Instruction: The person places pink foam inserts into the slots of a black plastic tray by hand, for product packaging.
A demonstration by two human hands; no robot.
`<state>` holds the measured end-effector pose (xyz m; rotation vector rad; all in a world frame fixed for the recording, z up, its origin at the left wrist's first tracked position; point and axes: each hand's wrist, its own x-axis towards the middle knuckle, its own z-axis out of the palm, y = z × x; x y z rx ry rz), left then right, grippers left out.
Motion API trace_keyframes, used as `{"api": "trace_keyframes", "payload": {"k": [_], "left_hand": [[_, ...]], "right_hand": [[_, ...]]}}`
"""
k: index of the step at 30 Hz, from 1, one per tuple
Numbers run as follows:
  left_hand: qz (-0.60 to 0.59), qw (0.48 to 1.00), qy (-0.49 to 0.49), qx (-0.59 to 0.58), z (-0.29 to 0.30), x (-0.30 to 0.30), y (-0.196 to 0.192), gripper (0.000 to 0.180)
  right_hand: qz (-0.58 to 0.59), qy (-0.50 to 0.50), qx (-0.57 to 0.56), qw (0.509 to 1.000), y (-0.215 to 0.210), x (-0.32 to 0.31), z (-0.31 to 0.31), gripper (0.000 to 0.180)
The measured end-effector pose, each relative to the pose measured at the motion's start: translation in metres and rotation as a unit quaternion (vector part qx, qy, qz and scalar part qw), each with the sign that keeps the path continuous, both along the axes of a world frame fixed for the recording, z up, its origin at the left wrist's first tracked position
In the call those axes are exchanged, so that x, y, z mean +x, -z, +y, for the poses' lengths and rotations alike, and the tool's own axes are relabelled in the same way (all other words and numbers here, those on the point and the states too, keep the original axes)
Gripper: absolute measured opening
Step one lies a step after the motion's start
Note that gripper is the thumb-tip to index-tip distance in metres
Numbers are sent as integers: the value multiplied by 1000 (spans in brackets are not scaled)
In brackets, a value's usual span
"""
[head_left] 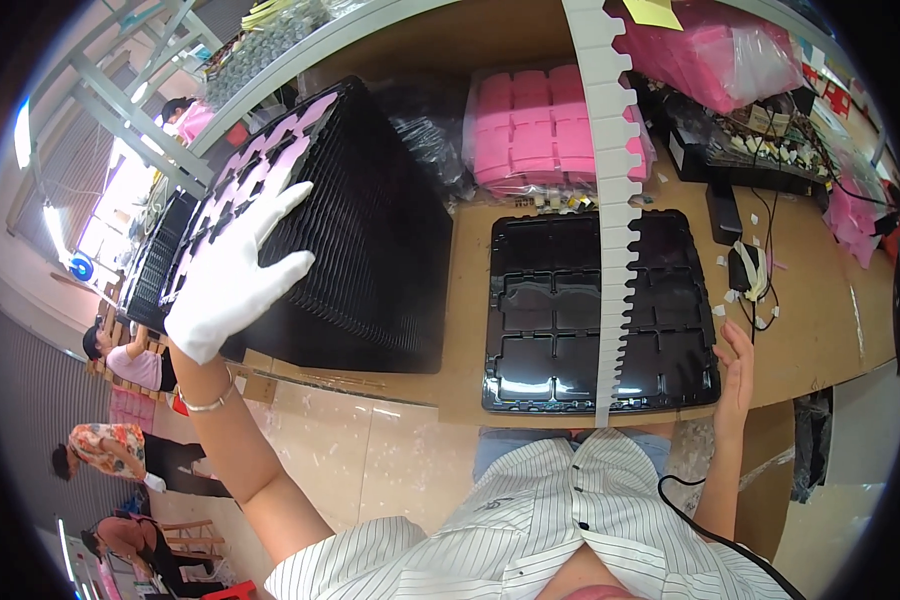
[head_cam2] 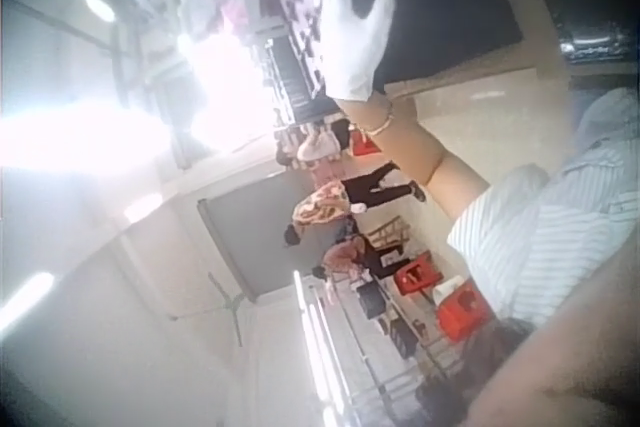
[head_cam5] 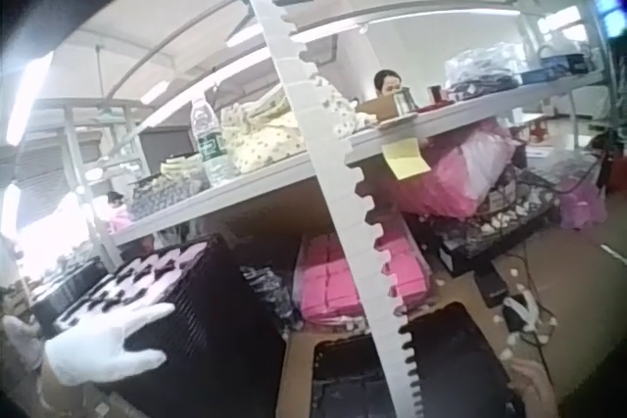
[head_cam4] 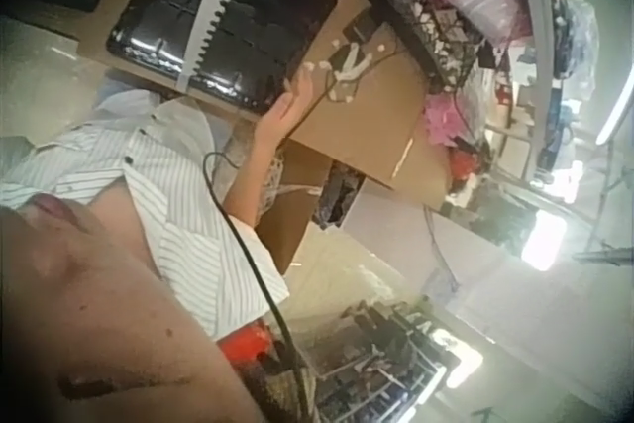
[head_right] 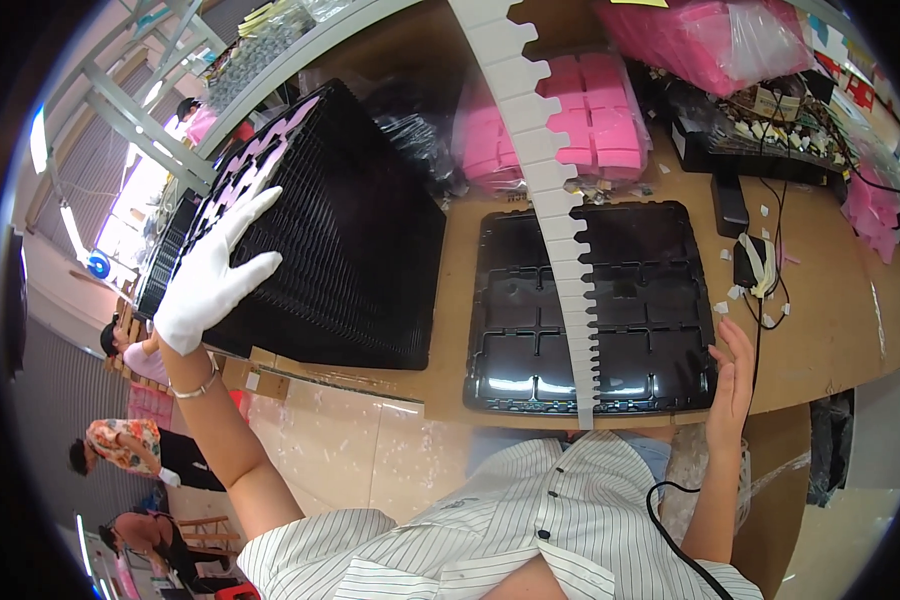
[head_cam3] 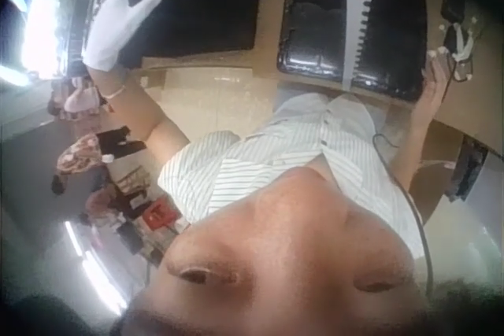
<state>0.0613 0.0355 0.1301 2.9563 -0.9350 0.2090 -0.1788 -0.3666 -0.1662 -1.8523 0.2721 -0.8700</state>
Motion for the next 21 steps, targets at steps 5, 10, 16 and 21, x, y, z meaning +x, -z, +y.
{"api": "trace_keyframes", "payload": {"k": [5, 10, 16, 21], "left_hand": [[-206, 974, 86, -31, -16, 29, 25, 41], [-105, 906, 130, -388, -91, -42, 114, 44], [430, 803, 45, -409, -184, -64, 220, 47], [431, 718, -82, -540, -173, -64, 227, 19]], "right_hand": [[-1, -16, 20, 1000, 2, 7, -4, 32], [118, -151, 129, 973, -30, 30, 40, 23], [226, -186, 220, 931, -6, 35, 89, 31], [155, -132, 347, 915, -2, 44, 102, 19]]}}
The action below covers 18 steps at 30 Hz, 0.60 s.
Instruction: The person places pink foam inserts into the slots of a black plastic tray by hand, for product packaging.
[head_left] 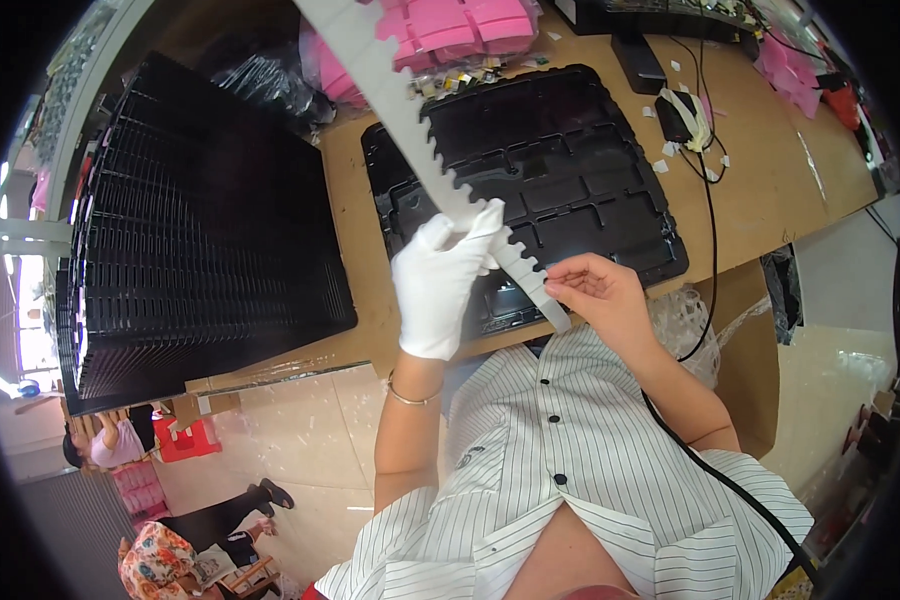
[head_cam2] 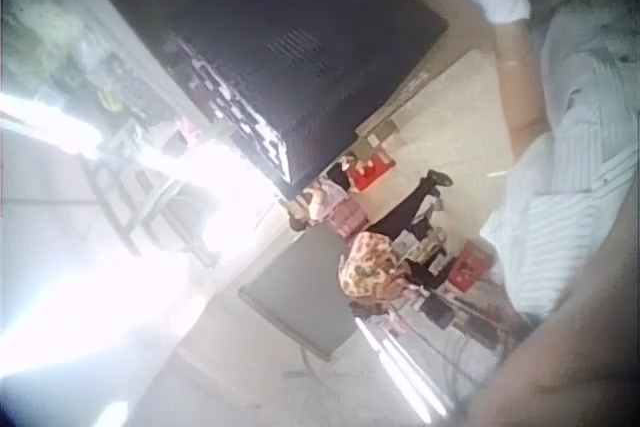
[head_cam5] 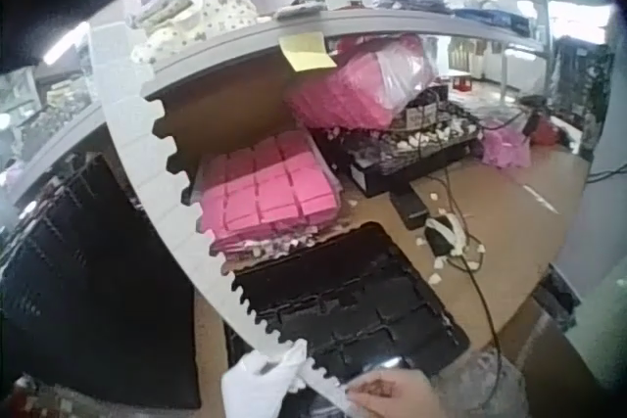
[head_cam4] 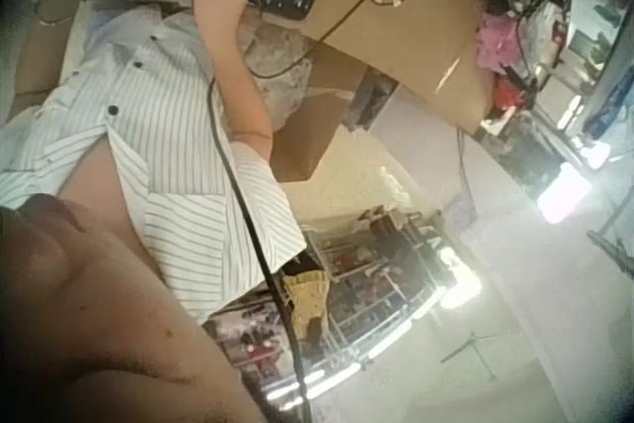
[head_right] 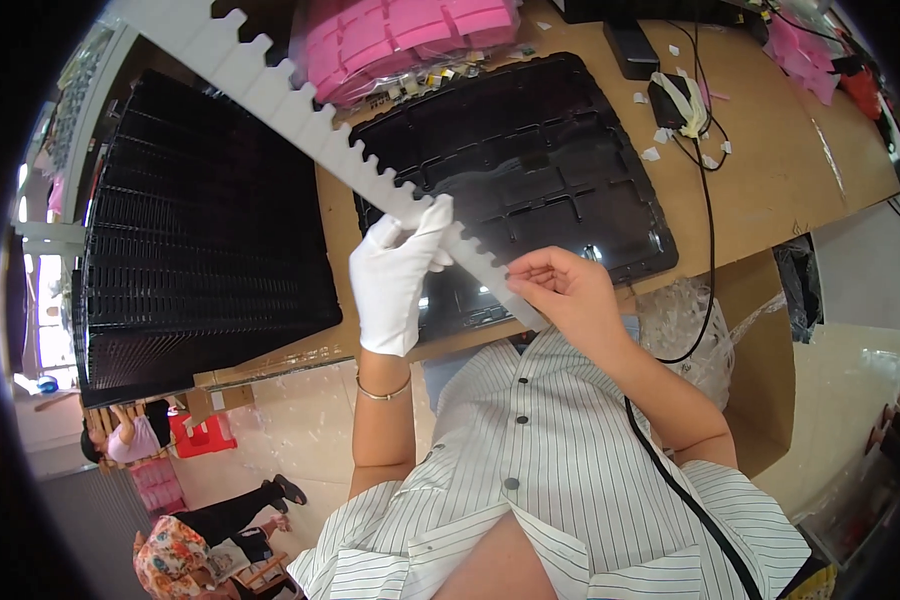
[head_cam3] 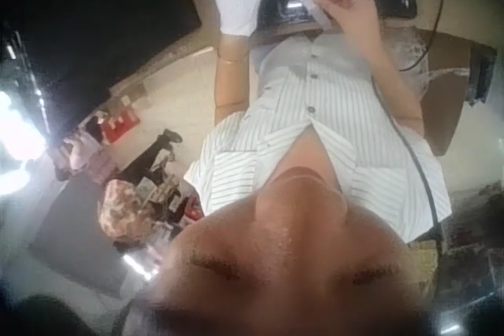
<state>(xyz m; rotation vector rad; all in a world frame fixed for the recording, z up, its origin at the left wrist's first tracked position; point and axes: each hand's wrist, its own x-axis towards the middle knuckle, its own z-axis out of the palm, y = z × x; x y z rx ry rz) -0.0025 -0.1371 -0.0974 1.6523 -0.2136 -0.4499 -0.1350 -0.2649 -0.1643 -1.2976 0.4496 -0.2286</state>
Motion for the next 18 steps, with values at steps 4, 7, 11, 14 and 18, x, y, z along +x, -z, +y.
{"api": "trace_keyframes", "payload": {"k": [4, 7, 11, 14, 18], "left_hand": [[-2, 994, -96, -46, 24, 8, 2, 23], [-14, 989, -143, -37, 39, 17, 1, 23], [-35, 982, -181, -42, 52, 29, 1, 19], [-47, 976, -206, -43, 59, 40, 6, 16], [-61, 959, -271, -51, 64, 48, 12, 13]], "right_hand": [[-15, -31, -12, 999, -11, 28, 11, 19], [44, -62, 10, 997, -17, 49, 17, 17], [-153, -95, -237, 954, -15, 68, 21, 15], [-286, -165, -373, 867, -34, 94, 10, 14], [-213, -264, -385, 859, -49, 173, -23, 6]]}}
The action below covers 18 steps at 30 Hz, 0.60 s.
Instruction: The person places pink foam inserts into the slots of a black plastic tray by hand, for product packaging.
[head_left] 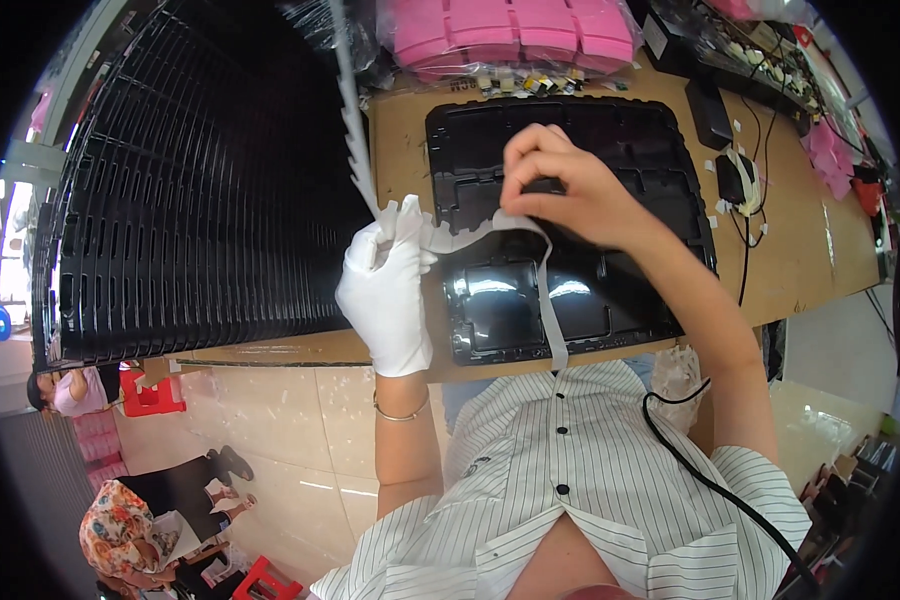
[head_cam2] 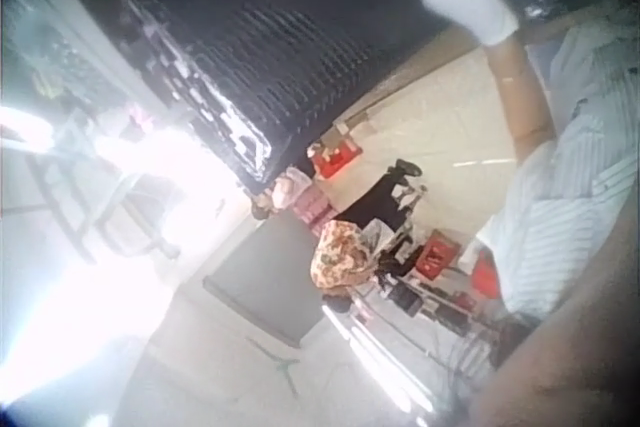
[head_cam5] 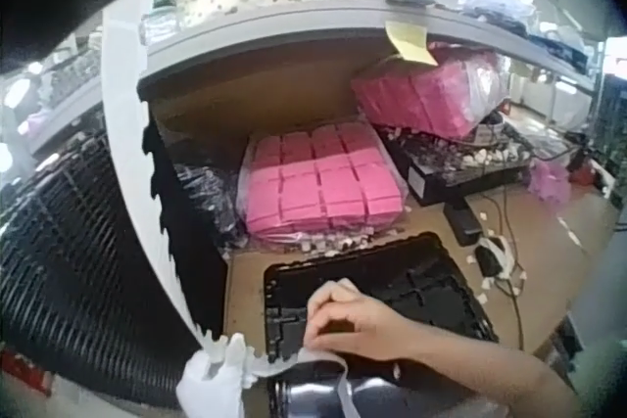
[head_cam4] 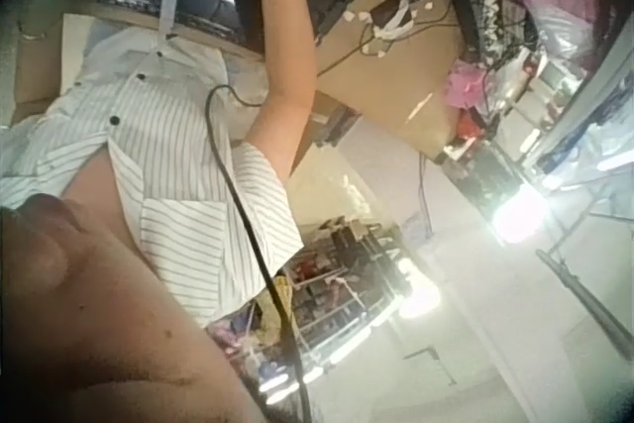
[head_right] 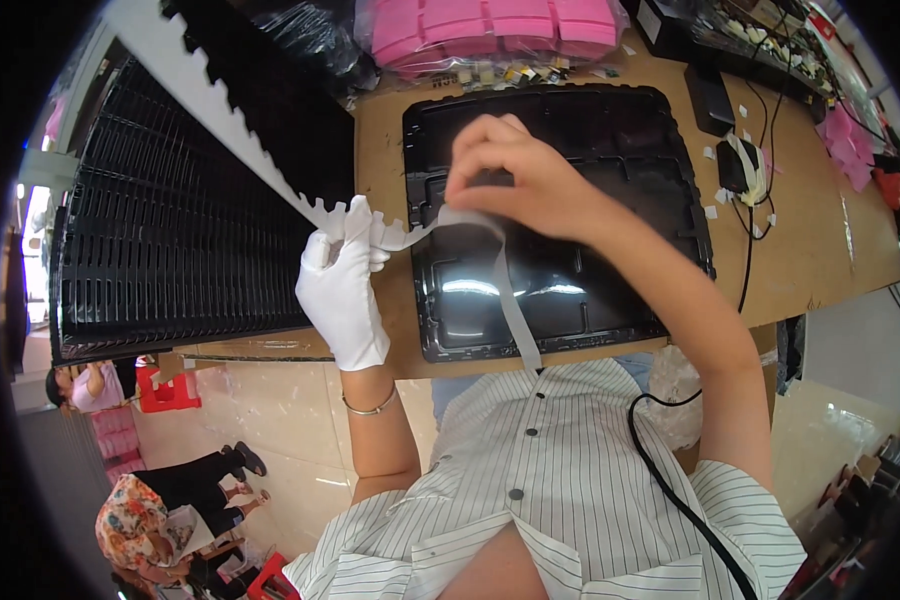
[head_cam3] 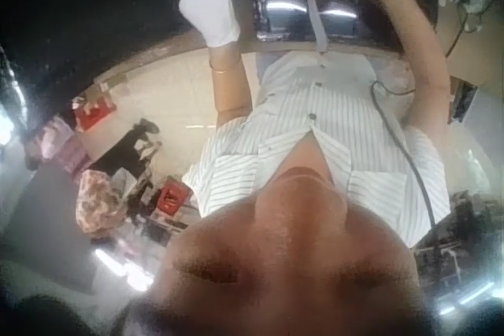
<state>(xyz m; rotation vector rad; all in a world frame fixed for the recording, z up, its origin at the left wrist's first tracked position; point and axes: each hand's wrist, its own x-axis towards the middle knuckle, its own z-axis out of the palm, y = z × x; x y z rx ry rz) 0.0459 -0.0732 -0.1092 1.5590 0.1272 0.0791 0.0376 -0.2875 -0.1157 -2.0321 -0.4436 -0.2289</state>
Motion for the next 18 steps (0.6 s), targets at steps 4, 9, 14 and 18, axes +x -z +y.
{"api": "trace_keyframes", "payload": {"k": [4, 9, 14, 18], "left_hand": [[-39, 997, -29, 58, 8, 11, 2, 13], [-102, 990, -23, 93, 11, 7, 10, 13], [-102, 983, 17, 150, 10, 5, 14, 16], [-109, 975, 11, 192, 11, 3, 15, 16]], "right_hand": [[50, -263, 21, 963, -28, 18, -1, 6], [160, -27, 103, 981, 28, 72, -26, 9], [30, 154, -226, 961, 73, 99, -13, 12], [37, 186, -249, 950, 79, 100, -10, 13]]}}
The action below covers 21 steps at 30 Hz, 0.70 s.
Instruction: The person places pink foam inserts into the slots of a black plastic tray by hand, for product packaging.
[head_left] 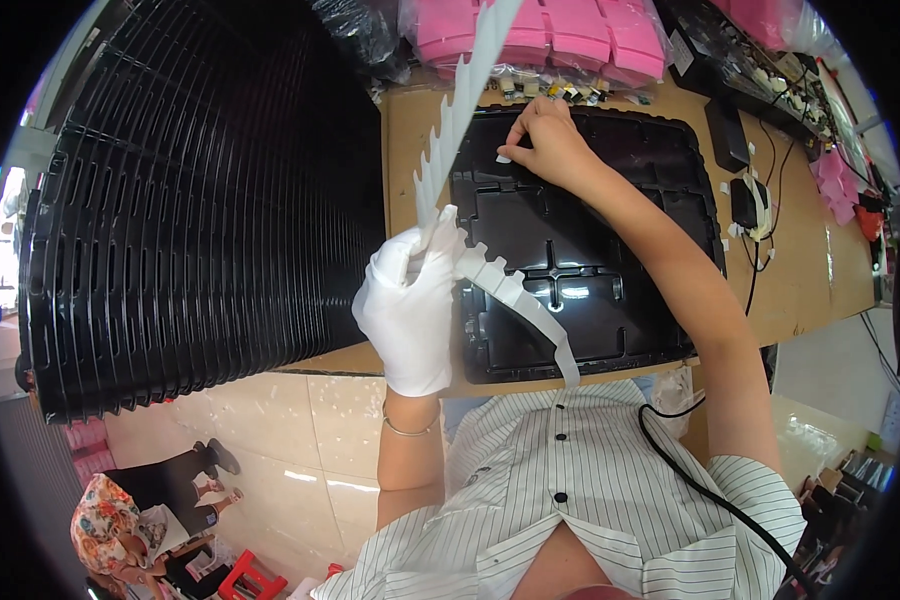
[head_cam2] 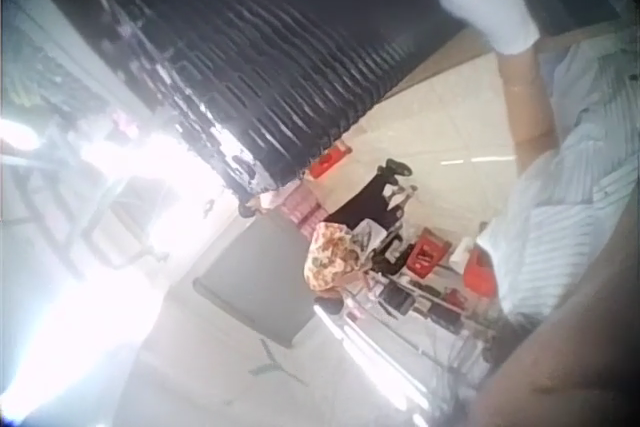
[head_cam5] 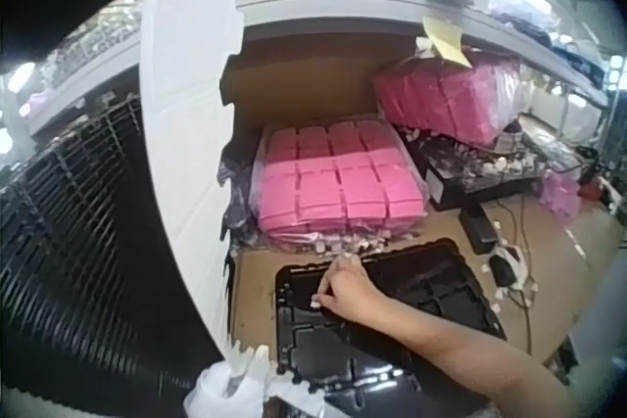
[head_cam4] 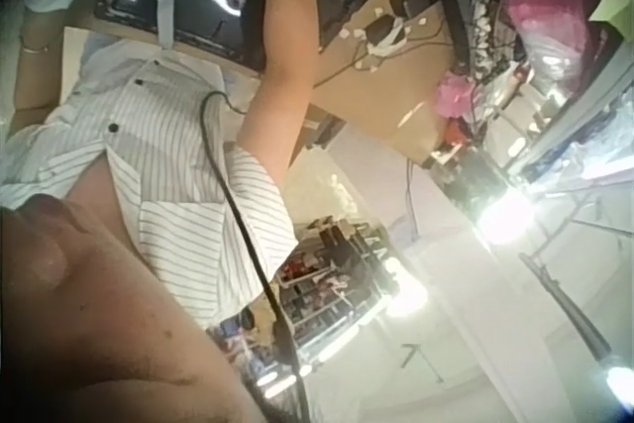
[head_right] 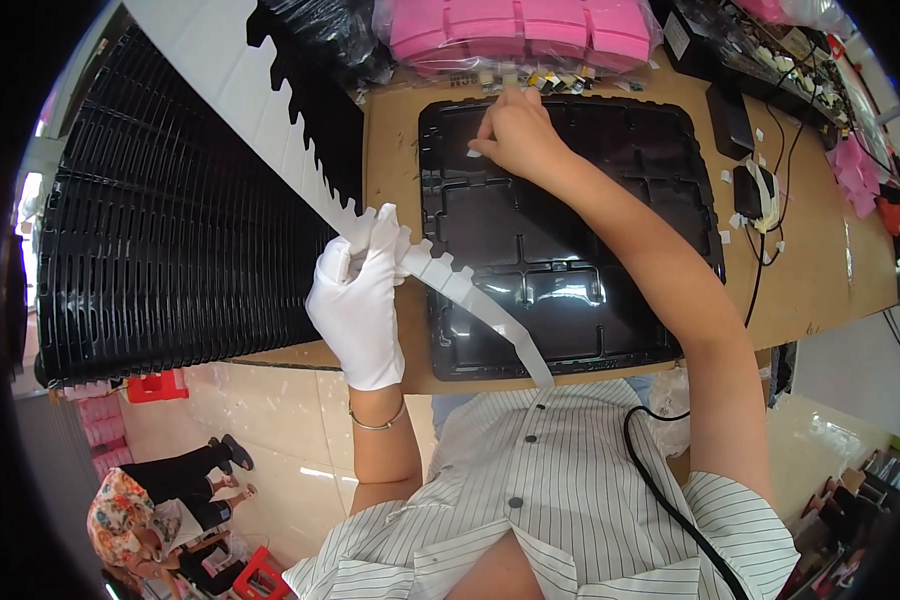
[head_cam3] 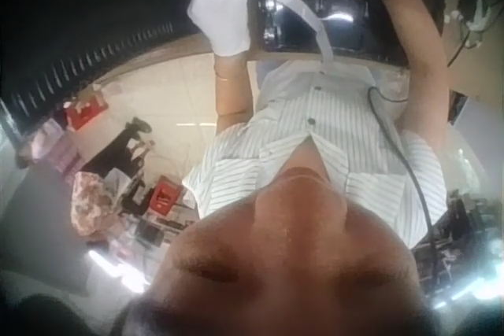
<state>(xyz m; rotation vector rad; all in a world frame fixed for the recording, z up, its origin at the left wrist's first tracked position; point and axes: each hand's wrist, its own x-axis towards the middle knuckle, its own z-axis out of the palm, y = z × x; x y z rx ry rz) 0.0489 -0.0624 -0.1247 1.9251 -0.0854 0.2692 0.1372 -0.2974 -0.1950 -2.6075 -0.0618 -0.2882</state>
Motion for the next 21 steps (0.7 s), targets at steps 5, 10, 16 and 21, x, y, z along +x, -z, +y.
{"api": "trace_keyframes", "payload": {"k": [5, 10, 16, 21], "left_hand": [[20, 999, 5, -33, -4, 3, 1, 16], [44, 995, 8, -84, -5, 11, -1, 15], [57, 984, 35, -167, -19, 23, -4, 17], [107, 942, 106, -300, -22, 51, 5, 20]], "right_hand": [[-37, -14, -3, 999, -8, -12, 2, 13], [213, -69, 714, 664, -49, -80, 8, 7], [318, -51, 795, 514, -43, -141, 42, 24], [219, -73, 626, 745, -39, -142, 36, 16]]}}
